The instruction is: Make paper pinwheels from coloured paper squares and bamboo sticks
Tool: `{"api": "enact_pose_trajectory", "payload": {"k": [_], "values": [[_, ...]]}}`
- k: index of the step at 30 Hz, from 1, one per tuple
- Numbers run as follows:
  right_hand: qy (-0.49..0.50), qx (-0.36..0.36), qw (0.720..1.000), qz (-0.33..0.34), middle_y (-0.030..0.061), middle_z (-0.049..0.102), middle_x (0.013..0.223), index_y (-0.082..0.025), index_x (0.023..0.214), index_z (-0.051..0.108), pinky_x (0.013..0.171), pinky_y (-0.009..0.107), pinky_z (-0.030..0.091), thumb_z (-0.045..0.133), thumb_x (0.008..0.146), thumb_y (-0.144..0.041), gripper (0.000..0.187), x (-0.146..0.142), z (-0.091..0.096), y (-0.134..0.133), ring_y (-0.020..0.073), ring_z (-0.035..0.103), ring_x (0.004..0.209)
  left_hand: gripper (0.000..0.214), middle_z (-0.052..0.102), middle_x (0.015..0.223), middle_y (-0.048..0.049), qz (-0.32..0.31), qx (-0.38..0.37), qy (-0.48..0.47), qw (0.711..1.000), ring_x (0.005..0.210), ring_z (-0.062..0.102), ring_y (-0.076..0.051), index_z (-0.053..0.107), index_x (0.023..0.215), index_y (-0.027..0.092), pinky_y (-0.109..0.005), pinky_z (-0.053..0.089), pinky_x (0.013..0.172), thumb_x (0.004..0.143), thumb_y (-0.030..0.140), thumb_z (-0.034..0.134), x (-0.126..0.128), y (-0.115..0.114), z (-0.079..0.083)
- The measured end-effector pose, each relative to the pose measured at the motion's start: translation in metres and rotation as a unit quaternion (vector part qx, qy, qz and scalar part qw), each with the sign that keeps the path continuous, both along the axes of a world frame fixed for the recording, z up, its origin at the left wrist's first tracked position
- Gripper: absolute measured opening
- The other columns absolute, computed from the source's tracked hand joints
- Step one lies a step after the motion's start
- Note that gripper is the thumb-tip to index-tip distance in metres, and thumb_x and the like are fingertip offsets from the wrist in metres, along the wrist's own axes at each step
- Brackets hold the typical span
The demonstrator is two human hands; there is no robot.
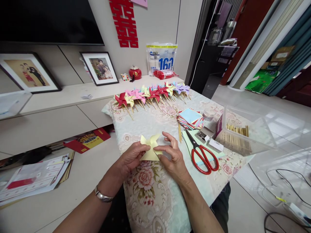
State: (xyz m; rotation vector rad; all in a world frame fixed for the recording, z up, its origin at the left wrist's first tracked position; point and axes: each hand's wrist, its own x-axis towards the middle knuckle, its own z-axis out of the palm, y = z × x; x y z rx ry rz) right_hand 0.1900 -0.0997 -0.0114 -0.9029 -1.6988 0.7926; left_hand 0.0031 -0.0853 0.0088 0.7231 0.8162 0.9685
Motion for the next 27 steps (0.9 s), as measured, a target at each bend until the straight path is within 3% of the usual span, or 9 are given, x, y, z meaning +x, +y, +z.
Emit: {"api": "enact_pose_trajectory", "payload": {"k": [9,17,24,27], "values": [[-0.018,-0.031,0.999,0.012,0.0069,0.049,0.147,-0.029,0.094,0.079,0.109,0.05,0.038,0.072,0.086,-0.029,0.01,0.0,0.004,-0.003,0.031,0.049,0.132,0.004,0.062,0.061,0.0024,0.006,0.004,0.065,0.998,0.055,0.053,-0.011,0.066,0.069,0.015,-0.023,0.042,0.056,0.066,0.015,0.069,0.005,-0.002,0.002],[-0.045,-0.017,0.998,0.029,0.0108,0.057,0.134,-0.024,0.085,0.073,0.106,0.047,0.038,0.068,0.089,-0.025,0.006,-0.002,0.009,-0.003,0.0304,0.049,0.132,0.02,0.064,0.068,-0.0002,0.001,0.037,0.083,0.996,0.059,0.052,-0.012,0.072,0.085,0.012,-0.023,0.04,0.056,0.066,0.015,0.065,0.009,-0.002,-0.006],[-0.038,-0.04,0.998,0.022,0.0125,0.06,0.128,-0.022,0.077,0.068,0.104,0.047,0.038,0.064,0.087,-0.02,0.011,-0.004,0.015,-0.005,0.0319,0.051,0.13,0.007,0.057,0.06,0.0027,0.012,0.034,0.117,0.993,0.055,0.046,-0.01,0.066,0.067,0.013,-0.021,0.037,0.053,0.062,0.017,0.07,0.011,-0.008,0.014],[-0.019,-0.054,0.998,0.021,0.0129,0.061,0.128,-0.021,0.076,0.067,0.102,0.046,0.039,0.063,0.085,-0.019,0.011,-0.005,0.015,-0.006,0.0318,0.053,0.127,0.007,0.059,0.061,0.0024,0.012,0.036,0.129,0.991,0.056,0.047,-0.01,0.066,0.068,0.013,-0.021,0.038,0.054,0.064,0.017,0.07,0.012,-0.01,0.016]]}}
